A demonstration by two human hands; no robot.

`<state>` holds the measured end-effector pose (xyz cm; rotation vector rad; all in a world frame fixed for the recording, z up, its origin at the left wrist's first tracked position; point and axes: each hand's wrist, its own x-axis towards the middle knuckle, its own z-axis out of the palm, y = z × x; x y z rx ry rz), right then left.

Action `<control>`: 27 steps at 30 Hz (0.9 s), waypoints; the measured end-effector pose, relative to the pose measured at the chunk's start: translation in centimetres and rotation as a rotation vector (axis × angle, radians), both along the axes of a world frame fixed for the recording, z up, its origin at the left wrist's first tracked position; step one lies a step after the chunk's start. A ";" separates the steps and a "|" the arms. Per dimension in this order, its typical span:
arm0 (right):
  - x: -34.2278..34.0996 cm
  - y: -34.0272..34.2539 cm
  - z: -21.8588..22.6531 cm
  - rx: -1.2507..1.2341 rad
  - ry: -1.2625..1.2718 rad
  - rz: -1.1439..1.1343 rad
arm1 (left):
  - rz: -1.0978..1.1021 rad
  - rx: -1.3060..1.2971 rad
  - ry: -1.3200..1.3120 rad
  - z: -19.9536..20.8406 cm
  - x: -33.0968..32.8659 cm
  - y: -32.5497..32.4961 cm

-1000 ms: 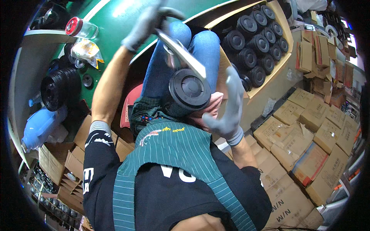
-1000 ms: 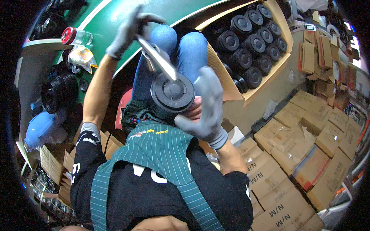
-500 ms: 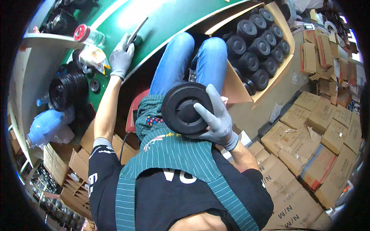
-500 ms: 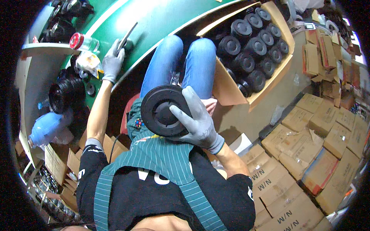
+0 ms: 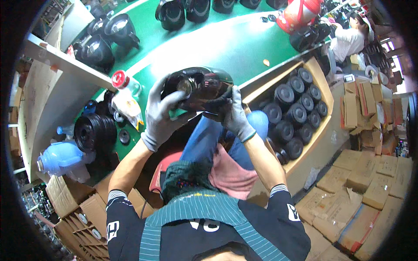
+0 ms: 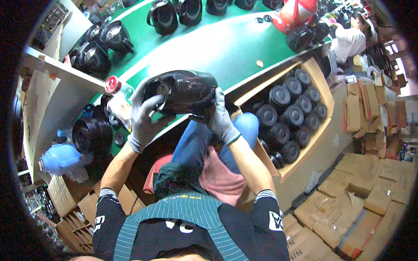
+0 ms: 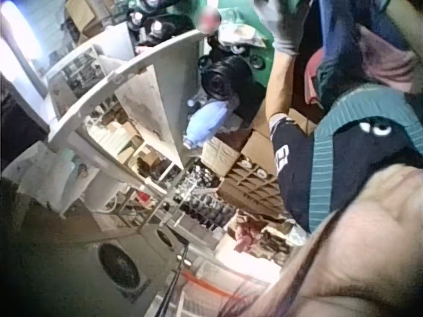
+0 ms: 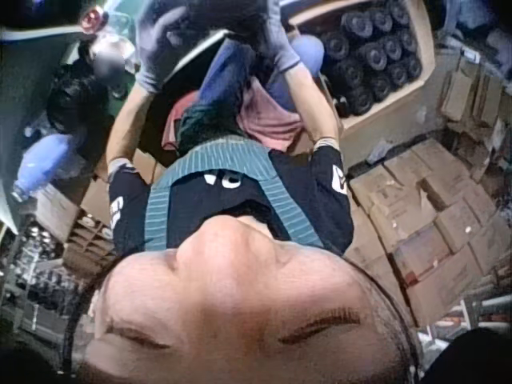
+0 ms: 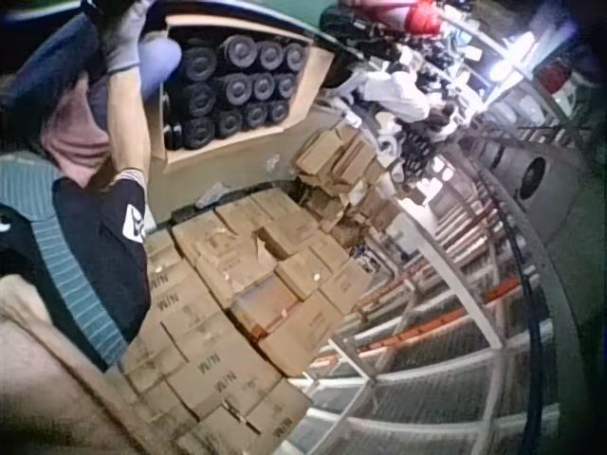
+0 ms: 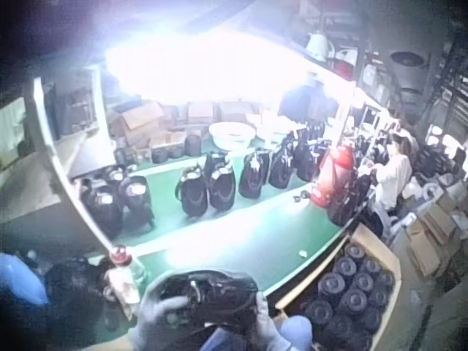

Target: The person sits on the floor and repeatedly picks up black kettle bodies and circular lids from a nearby box. They insert a metal rod into the kettle body, then place the lid on top, and set the assembled unit on the green table. The process is repeated for multiple units.

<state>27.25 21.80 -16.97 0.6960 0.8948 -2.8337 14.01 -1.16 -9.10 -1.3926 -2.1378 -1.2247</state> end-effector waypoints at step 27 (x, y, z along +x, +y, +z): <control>-11.5 7.9 -12.2 2.234 -0.406 0.098 | 0.486 -0.307 0.321 -3.8 -39.2 12.6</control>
